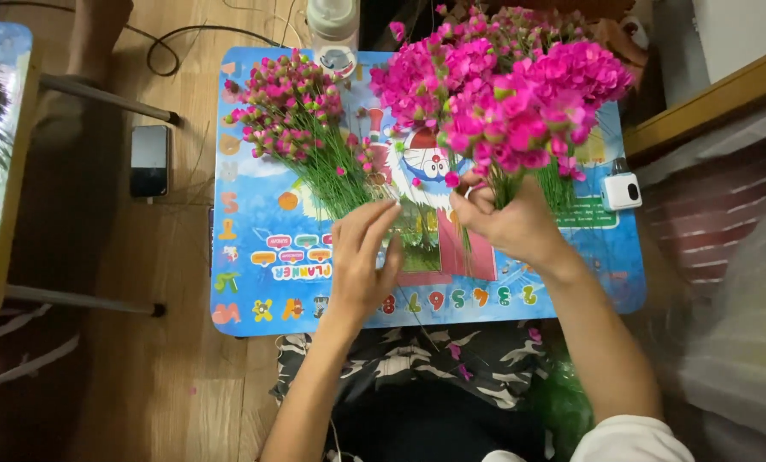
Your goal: The person is selecting and grouping pink flowers and green foliage to create floral arrangements on a small table.
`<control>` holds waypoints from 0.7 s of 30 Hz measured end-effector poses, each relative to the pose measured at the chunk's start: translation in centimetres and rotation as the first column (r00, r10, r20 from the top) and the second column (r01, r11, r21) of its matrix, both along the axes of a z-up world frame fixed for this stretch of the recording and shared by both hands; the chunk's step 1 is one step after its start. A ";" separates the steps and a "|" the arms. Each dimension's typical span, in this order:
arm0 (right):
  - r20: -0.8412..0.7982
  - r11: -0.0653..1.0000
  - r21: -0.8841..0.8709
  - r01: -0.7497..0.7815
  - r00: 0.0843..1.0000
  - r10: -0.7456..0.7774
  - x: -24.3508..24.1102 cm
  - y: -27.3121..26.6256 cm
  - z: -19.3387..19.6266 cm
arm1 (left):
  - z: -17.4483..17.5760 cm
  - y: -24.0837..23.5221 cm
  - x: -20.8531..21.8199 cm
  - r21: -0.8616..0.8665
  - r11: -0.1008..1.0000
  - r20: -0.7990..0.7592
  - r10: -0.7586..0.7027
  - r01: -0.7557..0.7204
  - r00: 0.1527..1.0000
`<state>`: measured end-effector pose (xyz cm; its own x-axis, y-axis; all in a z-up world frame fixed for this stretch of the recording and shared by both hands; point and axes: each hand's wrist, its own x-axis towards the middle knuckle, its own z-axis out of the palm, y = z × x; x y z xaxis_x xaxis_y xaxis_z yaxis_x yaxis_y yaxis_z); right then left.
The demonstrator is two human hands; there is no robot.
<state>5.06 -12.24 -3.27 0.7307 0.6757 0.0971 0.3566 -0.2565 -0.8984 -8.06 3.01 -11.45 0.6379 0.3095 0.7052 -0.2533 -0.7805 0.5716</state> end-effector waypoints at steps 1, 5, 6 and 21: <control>-0.001 1.000 0.002 -0.002 1.000 0.002 -0.3 -0.2 0.2 | 1.3 -0.3 0.5 0.002 1.000 -0.001 0.002 -0.002 1.000; -0.102 0.992 0.094 -0.088 0.990 0.097 -1.1 -0.5 1.9 | 4.6 -1.5 3.1 -0.426 0.864 0.090 -0.255 0.269 0.963; -0.126 0.990 0.087 -0.107 0.985 0.117 -1.2 -0.6 2.6 | 5.1 -1.8 4.0 -0.578 0.721 0.147 -0.369 0.383 0.918; 0.145 0.986 0.159 0.045 0.987 -0.068 -0.3 -1.1 2.2 | 6.8 -5.1 5.4 -0.822 0.397 0.194 -0.479 0.408 0.856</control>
